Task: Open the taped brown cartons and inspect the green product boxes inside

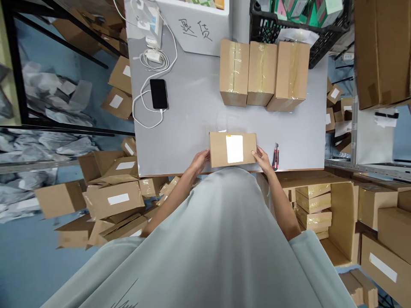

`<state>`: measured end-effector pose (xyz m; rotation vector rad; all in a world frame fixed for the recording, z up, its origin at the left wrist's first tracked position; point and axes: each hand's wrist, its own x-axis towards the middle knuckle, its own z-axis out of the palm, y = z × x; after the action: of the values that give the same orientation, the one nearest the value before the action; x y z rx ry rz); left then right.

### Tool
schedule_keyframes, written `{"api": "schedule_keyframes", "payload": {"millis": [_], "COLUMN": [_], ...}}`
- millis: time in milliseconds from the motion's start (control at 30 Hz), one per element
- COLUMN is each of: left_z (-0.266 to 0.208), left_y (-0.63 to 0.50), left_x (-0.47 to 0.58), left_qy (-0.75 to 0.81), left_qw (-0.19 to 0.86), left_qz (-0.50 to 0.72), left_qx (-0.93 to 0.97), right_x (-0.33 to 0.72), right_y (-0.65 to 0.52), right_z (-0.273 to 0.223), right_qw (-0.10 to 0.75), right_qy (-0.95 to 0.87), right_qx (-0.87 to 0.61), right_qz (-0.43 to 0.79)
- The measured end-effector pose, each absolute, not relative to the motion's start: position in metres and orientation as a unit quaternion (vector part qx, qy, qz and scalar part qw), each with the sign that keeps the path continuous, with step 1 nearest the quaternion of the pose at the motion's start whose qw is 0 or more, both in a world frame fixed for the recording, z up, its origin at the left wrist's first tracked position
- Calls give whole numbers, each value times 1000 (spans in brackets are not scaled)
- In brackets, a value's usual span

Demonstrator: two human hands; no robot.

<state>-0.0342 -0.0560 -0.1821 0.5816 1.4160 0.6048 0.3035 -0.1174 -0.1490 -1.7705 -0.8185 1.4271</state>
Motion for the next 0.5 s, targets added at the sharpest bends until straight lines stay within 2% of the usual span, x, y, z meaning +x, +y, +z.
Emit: {"api": "schedule_keyframes", "payload": {"millis": [100, 167, 233, 333, 433, 500], "left_z": [-171, -159, -145, -125, -108, -97], "left_y": [-53, -53, -54, -56, -55, -53], "left_x": [-30, -28, -24, -10, 2, 5], "left_qy": [629, 613, 586, 573, 590, 613], "left_qw": [687, 698, 715, 718, 680, 631], "left_qz": [258, 260, 260, 246, 262, 283], "left_qx": [256, 264, 279, 308, 347, 382], "right_x": [306, 296, 277, 242, 220, 215], "right_y": [-118, -122, -127, -131, -126, -119], "right_z": [-130, -109, -84, -52, -40, -43], "right_qw": [326, 330, 337, 292, 239, 239], "right_qy": [-338, -383, -433, -478, -507, -520], "right_qx": [-778, -780, -740, -722, -745, -741], "right_qz": [418, 369, 388, 406, 363, 351]}}
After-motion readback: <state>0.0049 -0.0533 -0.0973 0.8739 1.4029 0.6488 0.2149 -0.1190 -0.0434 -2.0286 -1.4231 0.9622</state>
